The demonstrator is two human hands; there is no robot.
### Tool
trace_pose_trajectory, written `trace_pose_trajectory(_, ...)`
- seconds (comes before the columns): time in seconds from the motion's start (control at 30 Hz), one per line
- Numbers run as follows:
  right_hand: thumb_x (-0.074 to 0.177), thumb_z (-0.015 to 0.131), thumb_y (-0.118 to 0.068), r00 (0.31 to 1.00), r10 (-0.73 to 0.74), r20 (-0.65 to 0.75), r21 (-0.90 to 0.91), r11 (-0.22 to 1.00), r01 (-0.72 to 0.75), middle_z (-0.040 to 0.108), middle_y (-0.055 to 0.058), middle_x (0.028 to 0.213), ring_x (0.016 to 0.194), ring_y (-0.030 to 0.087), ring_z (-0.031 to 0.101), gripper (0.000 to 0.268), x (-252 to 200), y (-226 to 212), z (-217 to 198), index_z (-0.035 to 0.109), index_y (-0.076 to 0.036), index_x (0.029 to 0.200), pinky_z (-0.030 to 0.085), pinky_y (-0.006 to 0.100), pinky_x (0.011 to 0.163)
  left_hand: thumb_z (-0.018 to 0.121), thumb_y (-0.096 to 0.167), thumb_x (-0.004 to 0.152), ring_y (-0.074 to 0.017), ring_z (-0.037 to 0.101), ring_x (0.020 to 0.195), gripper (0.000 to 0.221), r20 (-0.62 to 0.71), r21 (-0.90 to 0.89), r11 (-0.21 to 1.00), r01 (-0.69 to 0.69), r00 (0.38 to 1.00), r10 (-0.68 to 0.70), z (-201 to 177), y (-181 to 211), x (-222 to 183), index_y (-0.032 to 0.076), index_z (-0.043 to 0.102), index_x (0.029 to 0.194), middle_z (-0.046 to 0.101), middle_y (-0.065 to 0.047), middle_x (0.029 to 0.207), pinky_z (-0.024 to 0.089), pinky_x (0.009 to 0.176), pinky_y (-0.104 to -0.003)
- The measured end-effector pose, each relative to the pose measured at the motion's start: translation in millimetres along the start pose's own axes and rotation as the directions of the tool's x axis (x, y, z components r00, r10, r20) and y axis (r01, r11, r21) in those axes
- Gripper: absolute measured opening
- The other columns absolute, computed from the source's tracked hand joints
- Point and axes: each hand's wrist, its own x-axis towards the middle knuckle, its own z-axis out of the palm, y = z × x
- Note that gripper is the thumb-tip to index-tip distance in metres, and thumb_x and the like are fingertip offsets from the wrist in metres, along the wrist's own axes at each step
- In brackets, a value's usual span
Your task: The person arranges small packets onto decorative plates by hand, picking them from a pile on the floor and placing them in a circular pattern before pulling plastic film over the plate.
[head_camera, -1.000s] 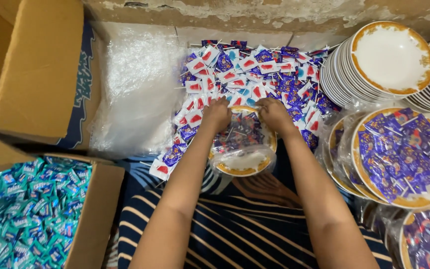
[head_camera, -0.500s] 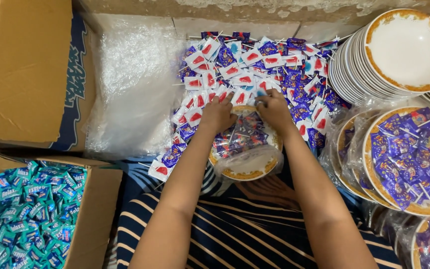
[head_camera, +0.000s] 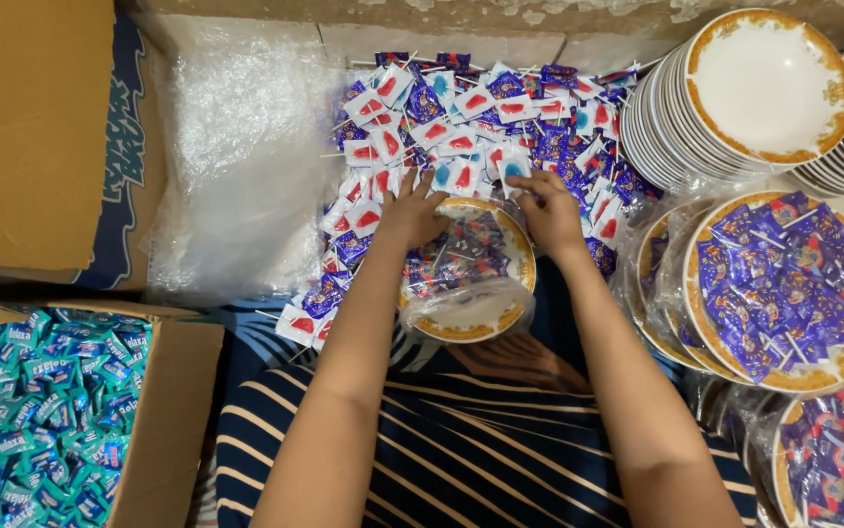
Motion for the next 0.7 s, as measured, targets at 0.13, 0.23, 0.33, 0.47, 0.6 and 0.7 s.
trace_pose_trajectory(0.13,0.094,0.07,-0.026,1.0,0.021,0.011,0.027,0.999,-0.021,0.067,0.002,0.122,0.11,0.026,0.066,0.028,-1.8,34.3,23.7,0.077,-0.038,0.118,0.057,0.037,0.096,0.051,0.044,0.096,-0.0257,0.008,0.157,0.056,0.028,0.063,0.997,-0.046,0.999,0.044,-18.8,30.6,-12.4,0.029,0.049,0.149,0.02,0.003,0.171,0.026,0.114,-0.053)
trace_pose_trajectory(0.23,0.093,0.07,-0.024,1.0,0.019,0.023,0.029,0.999,-0.02,0.067,0.002,0.121,0.108,0.026,0.068,0.029,-1.3,40.5,23.0,0.078,-0.037,0.117,0.058,0.036,0.094,0.052,0.052,0.091,-0.0289,0.008,0.157,0.057,0.032,-0.028,0.999,0.043,0.999,-0.043,-5.5,31.7,4.3,0.031,0.054,0.144,0.018,-0.003,0.171,0.024,0.114,-0.054)
trace_pose_trajectory(0.33,0.094,0.07,-0.025,0.998,0.058,0.03,0.011,0.998,-0.058,0.067,0.0,0.12,0.107,0.024,0.068,0.028,-5.7,37.2,16.7,0.077,-0.037,0.117,0.059,0.034,0.093,0.051,0.054,0.091,-0.0281,0.01,0.157,0.058,0.032,-0.094,0.99,0.107,0.994,-0.105,7.7,30.9,11.2,0.035,0.053,0.145,0.021,-0.006,0.17,0.024,0.111,-0.056)
trace_pose_trajectory(0.47,0.093,0.07,-0.022,1.0,0.007,0.006,0.039,0.999,-0.007,0.068,0.007,0.118,0.106,0.031,0.068,0.025,-10.6,24.8,5.8,0.078,-0.025,0.117,0.059,0.039,0.091,0.056,0.039,0.086,-0.0257,0.032,0.147,0.055,-0.256,-0.08,0.996,0.038,0.965,-0.057,13.7,28.9,-6.0,0.022,0.061,0.138,0.047,-0.007,0.152,0.033,0.105,-0.057)
trace_pose_trajectory(0.6,0.091,0.07,-0.023,0.998,-0.057,-0.014,0.017,0.998,0.057,0.07,0.004,0.112,0.103,0.029,0.069,0.025,-16.0,8.0,-6.3,0.08,-0.028,0.114,0.059,0.037,0.089,0.062,0.021,0.08,-0.0213,0.06,0.114,0.04,-0.639,-0.129,0.99,-0.053,0.768,-0.042,63.0,-8.6,16.0,0.023,0.069,0.119,0.068,0.0,0.111,0.045,0.093,-0.052)
trace_pose_trajectory(0.7,0.088,0.074,-0.021,0.997,-0.079,-0.012,0.029,0.996,0.079,0.072,0.009,0.105,0.1,0.034,0.07,0.021,-41.4,-22.6,-22.4,0.081,-0.023,0.109,0.059,0.043,0.086,0.061,0.011,0.092,-0.028,0.068,0.104,0.022,-0.642,-0.524,0.824,-0.215,0.736,-0.216,35.9,-11.0,-38.8,0.014,0.07,0.111,0.072,-0.007,0.103,0.053,0.086,-0.043)
